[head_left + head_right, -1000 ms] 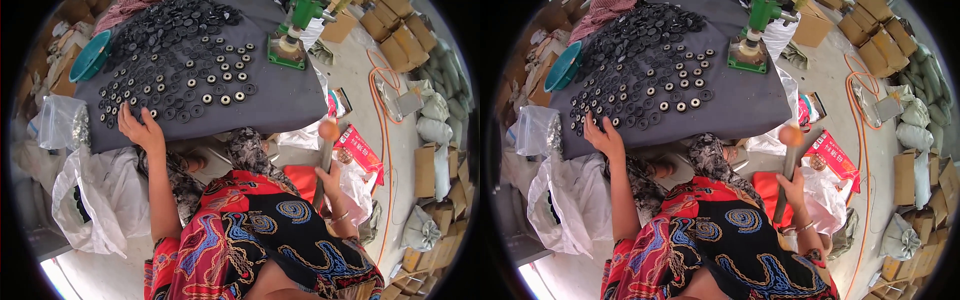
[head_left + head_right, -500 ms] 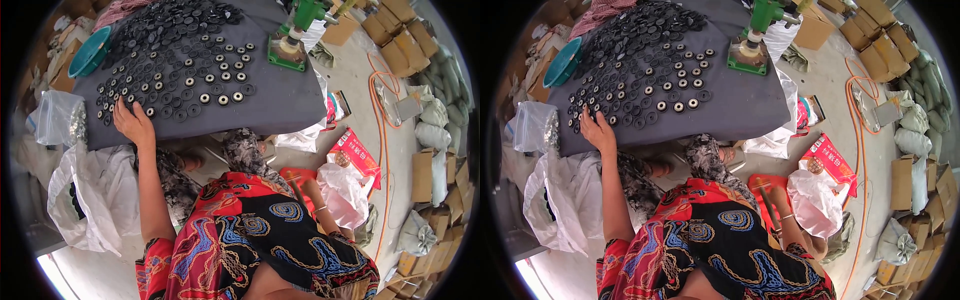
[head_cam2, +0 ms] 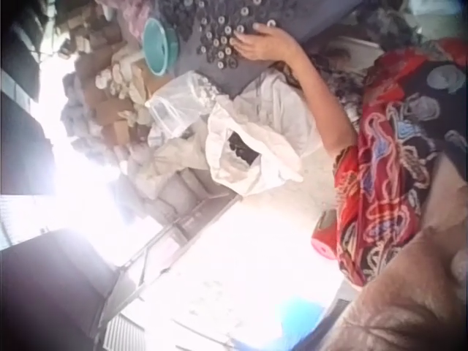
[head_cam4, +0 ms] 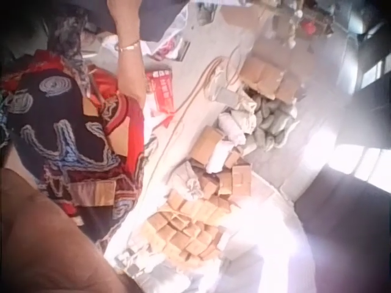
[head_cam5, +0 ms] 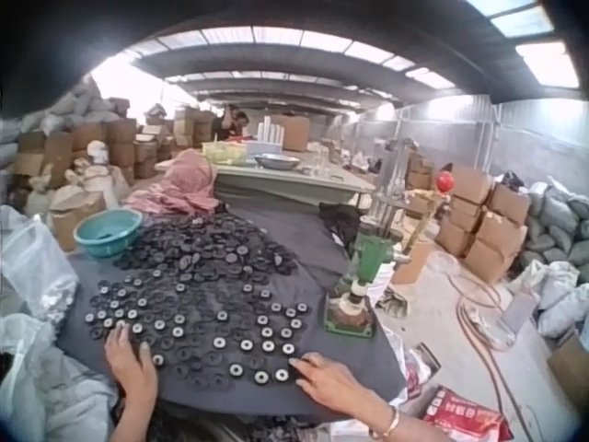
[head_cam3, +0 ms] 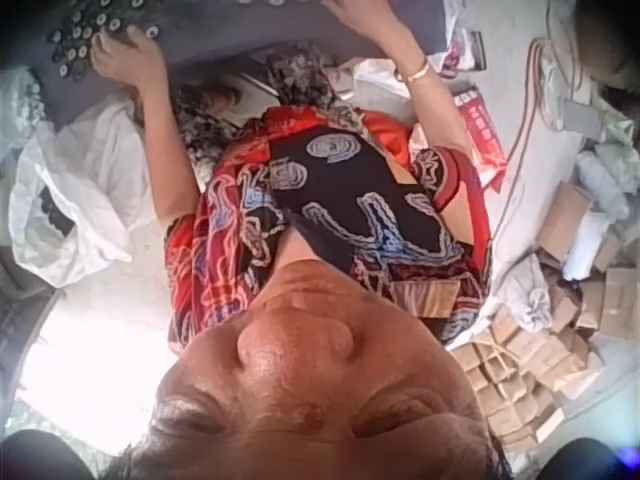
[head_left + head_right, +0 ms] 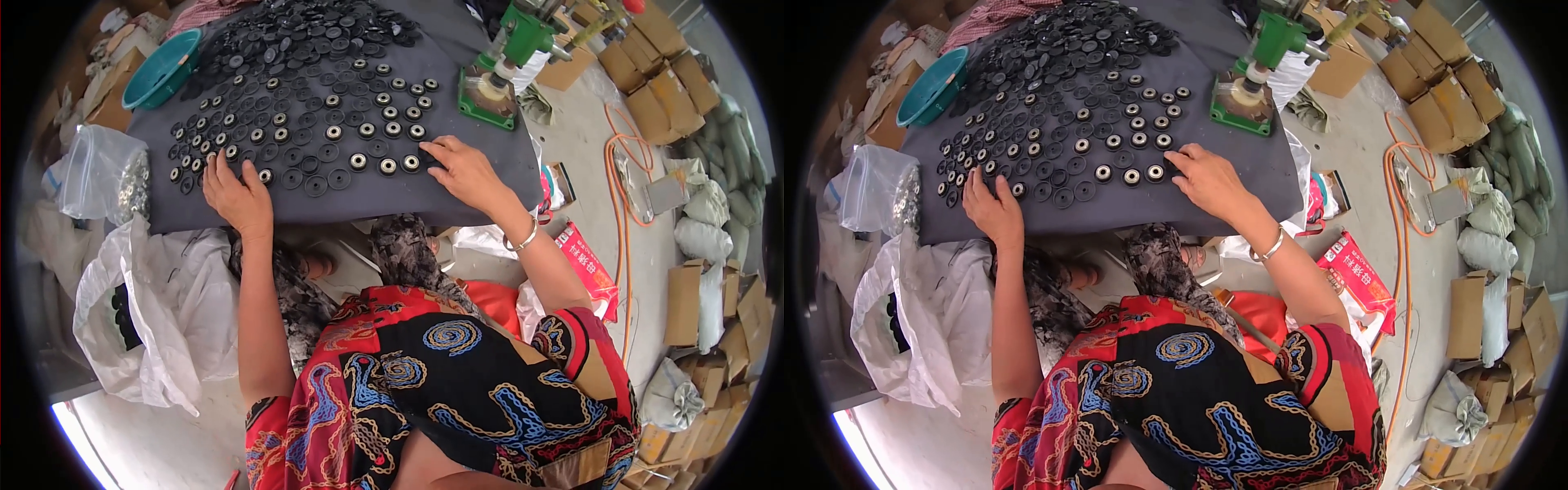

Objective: The person sorts and arranges small plastic components on a work surface, using a mallet to secure or separate parts.

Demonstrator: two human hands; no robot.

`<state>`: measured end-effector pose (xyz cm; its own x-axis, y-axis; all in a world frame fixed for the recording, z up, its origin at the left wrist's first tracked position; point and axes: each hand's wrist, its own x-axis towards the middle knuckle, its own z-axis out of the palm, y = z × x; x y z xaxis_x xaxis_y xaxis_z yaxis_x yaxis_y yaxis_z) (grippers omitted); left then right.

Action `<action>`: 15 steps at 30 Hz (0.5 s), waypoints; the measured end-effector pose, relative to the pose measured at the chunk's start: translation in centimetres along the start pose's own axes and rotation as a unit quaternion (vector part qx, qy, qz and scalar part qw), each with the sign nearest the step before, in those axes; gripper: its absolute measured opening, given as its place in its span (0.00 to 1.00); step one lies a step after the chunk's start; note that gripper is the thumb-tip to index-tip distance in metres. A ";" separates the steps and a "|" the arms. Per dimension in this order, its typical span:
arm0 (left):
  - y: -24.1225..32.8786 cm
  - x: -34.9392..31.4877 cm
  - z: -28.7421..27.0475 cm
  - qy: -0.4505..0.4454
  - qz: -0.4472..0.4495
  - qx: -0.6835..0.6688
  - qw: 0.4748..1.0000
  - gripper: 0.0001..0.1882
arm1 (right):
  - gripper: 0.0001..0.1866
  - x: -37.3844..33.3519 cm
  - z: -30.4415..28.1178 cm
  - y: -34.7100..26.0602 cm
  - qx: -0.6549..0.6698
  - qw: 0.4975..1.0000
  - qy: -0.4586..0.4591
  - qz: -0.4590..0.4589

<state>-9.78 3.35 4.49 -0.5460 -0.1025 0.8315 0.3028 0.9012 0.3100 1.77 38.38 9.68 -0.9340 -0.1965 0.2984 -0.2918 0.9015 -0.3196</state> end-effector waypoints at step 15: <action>0.0 -0.2 -0.3 -0.034 -0.022 0.005 0.999 0.25 | 0.14 -0.2 0.9 0.4 0.060 0.989 0.105 0.079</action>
<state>-9.44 3.28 4.42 -0.6101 -0.1148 0.7840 0.2688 0.9008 0.3410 1.64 38.42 8.69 -0.9098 0.0390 0.4131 -0.1801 0.8598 -0.4778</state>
